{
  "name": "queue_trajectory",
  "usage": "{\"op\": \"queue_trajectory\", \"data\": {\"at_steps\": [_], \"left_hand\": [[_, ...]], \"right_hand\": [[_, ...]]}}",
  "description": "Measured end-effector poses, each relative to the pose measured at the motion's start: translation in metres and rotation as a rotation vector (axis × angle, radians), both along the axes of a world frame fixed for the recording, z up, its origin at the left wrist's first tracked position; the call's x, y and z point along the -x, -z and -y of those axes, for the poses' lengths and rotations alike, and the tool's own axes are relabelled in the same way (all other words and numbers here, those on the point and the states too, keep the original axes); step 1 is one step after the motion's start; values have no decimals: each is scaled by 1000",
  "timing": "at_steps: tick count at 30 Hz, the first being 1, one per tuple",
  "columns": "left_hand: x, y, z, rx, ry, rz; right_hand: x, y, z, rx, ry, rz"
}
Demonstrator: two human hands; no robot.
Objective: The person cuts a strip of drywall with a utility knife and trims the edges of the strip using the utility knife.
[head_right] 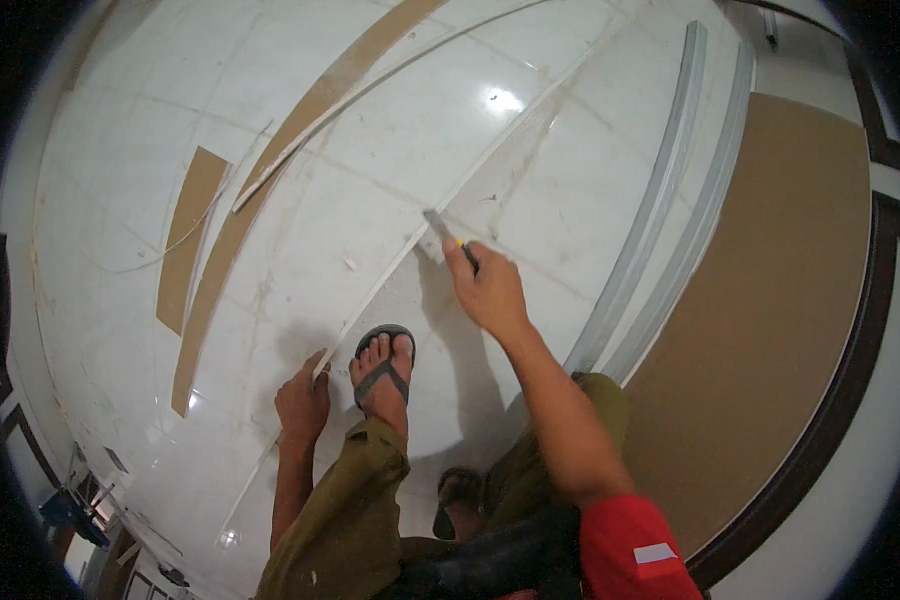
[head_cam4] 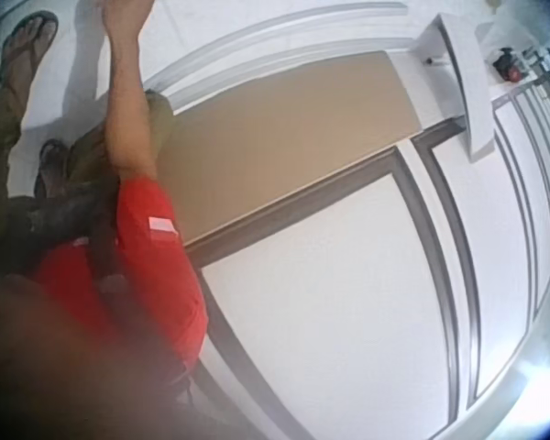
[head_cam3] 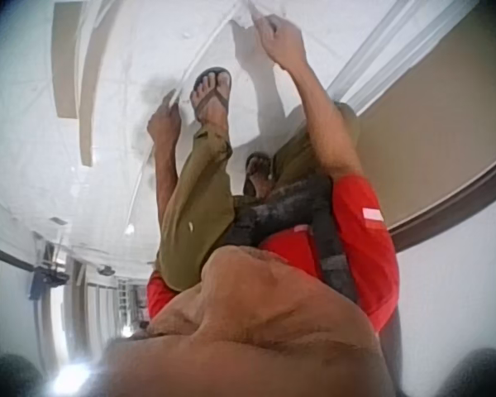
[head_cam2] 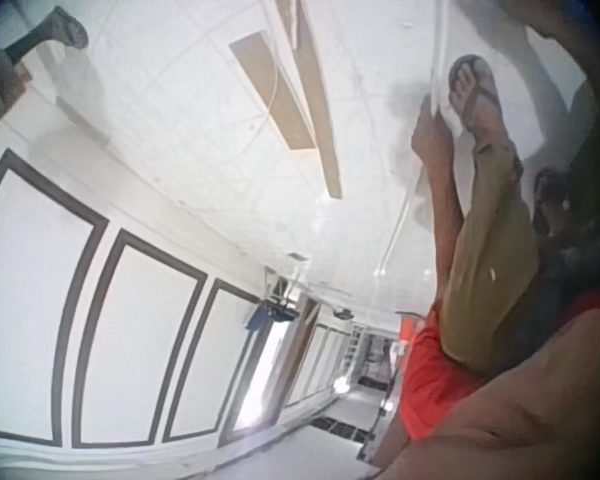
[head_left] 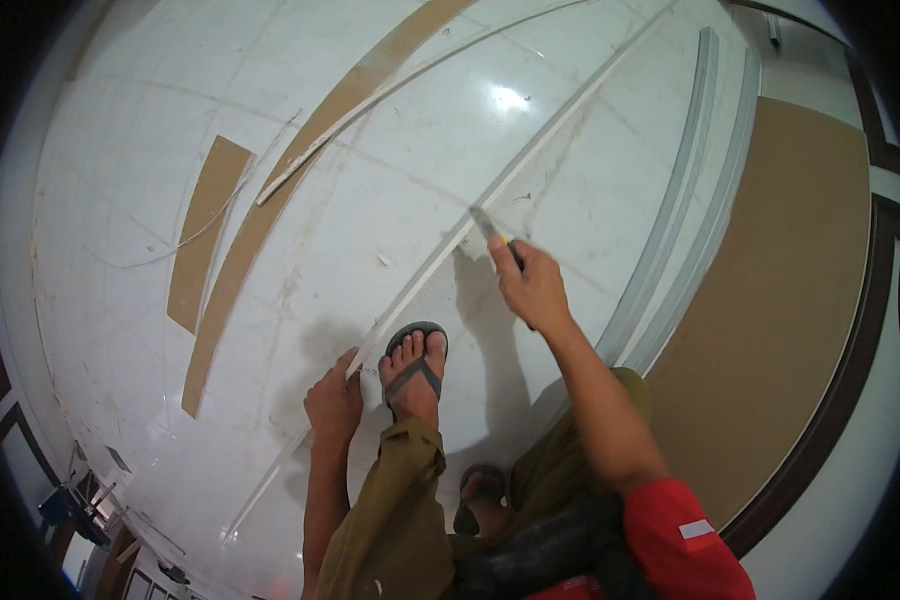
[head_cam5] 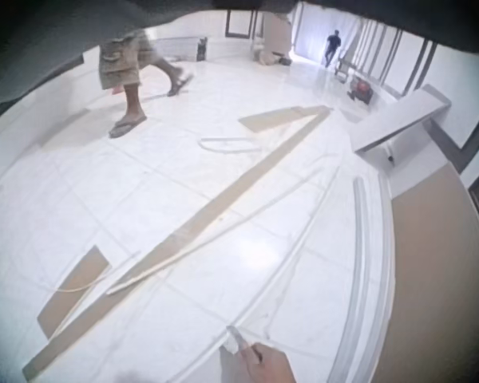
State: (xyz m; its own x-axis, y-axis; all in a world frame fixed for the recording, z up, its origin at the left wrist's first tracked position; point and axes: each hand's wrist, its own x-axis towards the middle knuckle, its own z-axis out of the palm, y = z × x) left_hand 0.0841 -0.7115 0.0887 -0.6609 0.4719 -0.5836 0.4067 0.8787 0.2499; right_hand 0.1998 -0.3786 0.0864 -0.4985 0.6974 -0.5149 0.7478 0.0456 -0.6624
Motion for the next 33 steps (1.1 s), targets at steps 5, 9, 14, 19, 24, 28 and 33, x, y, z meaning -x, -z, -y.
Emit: {"op": "queue_trajectory", "data": {"at_steps": [5, 9, 14, 19, 24, 28, 33], "left_hand": [[0, -3, -3, 39, 1, 15], [-1, -4, -3, 12, -15, 19], [-2, -3, -2, -1, -16, 7], [0, -2, -6, -5, -40, 36], [2, -1, 4, -39, -54, 11], [-2, 0, 2, -105, -54, -3], [-8, 2, 2, -78, -79, 8]], "right_hand": [[-1, -5, 16, 56, -12, -35], [-3, 0, 10, 55, 5, -10], [-7, 3, 28, 110, -25, -73], [3, -6, 10, 101, 10, -29], [-18, -24, 50, 220, -277, -41], [-29, -18, 78, 57, -506, -279], [-17, -17, 85, 160, -539, -115]]}}
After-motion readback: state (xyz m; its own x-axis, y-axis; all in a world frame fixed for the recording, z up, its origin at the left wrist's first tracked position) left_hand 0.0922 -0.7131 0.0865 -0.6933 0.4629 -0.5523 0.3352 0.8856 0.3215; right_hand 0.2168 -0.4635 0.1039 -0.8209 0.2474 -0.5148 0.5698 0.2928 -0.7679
